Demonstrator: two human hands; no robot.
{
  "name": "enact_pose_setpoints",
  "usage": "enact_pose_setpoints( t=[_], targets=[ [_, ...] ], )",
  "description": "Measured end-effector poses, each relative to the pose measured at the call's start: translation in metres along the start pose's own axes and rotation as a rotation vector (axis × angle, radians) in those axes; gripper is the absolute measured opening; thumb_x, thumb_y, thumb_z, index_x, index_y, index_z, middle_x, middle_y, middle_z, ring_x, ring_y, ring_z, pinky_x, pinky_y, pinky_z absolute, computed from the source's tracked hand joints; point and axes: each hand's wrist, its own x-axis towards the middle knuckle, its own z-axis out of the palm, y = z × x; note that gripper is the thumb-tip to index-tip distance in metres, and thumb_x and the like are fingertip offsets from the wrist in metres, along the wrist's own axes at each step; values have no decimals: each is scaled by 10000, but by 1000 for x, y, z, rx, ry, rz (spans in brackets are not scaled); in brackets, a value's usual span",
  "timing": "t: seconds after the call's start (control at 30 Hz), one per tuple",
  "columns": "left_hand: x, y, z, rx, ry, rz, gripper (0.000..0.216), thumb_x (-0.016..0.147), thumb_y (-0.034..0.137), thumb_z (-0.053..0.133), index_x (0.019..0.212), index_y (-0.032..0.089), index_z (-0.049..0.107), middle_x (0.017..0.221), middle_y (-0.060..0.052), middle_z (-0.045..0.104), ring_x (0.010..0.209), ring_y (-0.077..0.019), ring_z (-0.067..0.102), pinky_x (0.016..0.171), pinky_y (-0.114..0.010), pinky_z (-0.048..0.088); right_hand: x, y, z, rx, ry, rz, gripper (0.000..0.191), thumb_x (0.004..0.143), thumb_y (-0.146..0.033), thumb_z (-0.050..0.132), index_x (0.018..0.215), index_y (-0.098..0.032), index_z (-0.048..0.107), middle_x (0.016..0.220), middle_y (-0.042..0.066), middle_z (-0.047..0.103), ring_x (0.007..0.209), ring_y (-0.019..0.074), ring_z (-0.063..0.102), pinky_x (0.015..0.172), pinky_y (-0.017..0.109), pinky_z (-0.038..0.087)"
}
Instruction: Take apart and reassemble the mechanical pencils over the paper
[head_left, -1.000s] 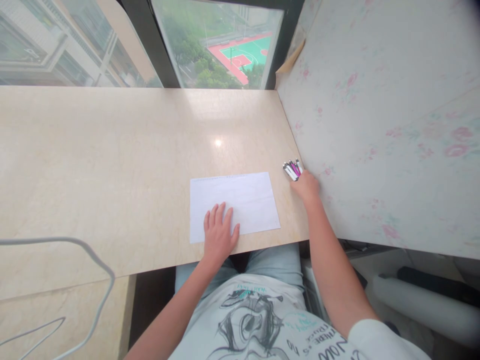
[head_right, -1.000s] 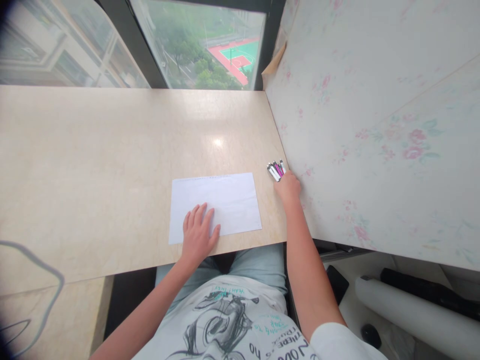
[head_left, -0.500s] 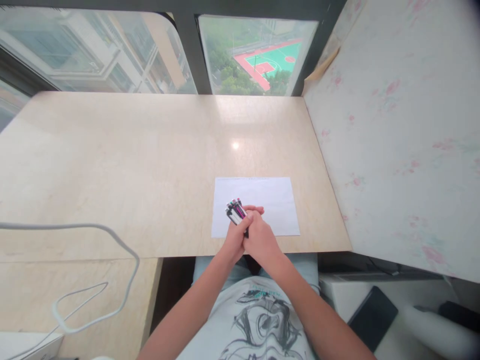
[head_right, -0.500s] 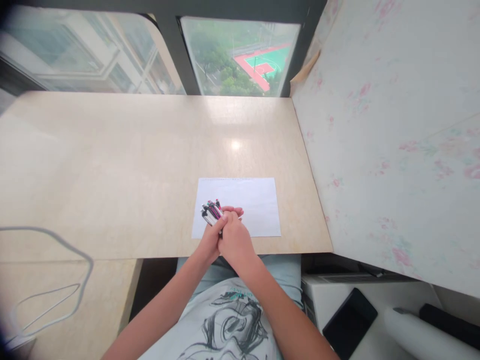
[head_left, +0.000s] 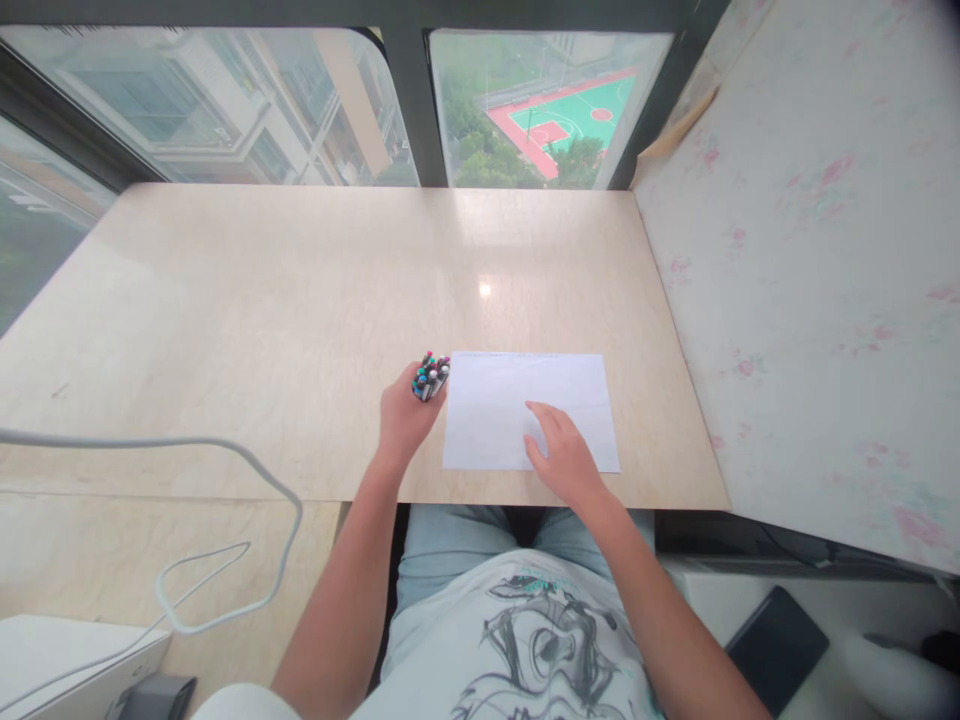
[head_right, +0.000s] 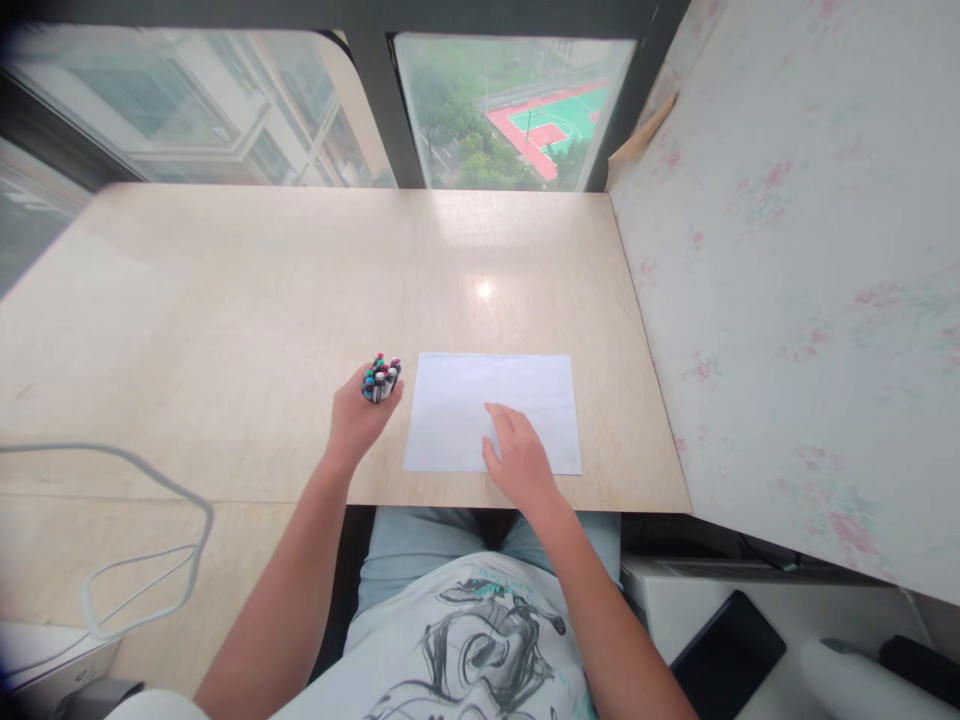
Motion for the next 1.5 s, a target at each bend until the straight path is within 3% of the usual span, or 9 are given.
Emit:
enact_pose_setpoints(
  t=[0.1,0.23,0.43,0.67,0.87,1.13,1.5],
  targets=[
    [39,-9,-24,626,-83,111,157,859,252,561,999,212,621,977,-120,706,934,-317,662,741,-375,457,-2,43,-11,-151,141,108,400,907,-219,450,1275,-156,592,1205,158,668,1149,290,600,1036,533,484],
    [75,-23,-31,854,-169,229,228,899,241,481,1049,202,648,991,-140,679,944,-315,639,765,-383,434,-8,85,-32,-239,263,229,371,895,-249,437,1199,-155,627,1170,154,688,1131,289,603,1027,526,476],
    [89,-45,-24,870,-203,288,297,901,355,531,1111,197,670,1130,-155,603,1058,-314,564,798,-374,446,-15,113,-42,-228,429,342,352,866,-243,445,1129,-139,655,1122,156,703,1066,270,624,1002,476,488],
    [82,-46,-32,835,-93,163,421,909,544,516,1118,210,664,1075,-142,626,998,-320,600,757,-374,454,-22,123,-35,-185,500,401,311,840,-211,447,1050,-149,667,1063,142,707,1015,257,634,962,447,508],
    [84,-40,-32,769,-29,56,464,923,542,492,1208,197,611,1081,-146,669,947,-306,640,749,-367,463,-20,121,-36,-140,509,427,288,827,-208,458,1018,-150,667,1037,131,709,952,245,641,920,426,525],
    [82,-42,-24,720,112,0,594,925,579,469,1377,196,511,1230,-178,628,1034,-332,650,834,-418,502,-22,129,-33,-111,562,367,278,810,-193,482,1005,-174,680,1001,118,710,909,247,637,896,445,523],
    [65,-58,-25,638,195,28,499,922,488,523,1322,195,577,1248,-160,616,1033,-318,652,811,-408,511,-22,131,-32,-137,559,334,284,798,-168,477,1002,-177,674,994,115,708,910,250,633,877,438,527]
  ],
)
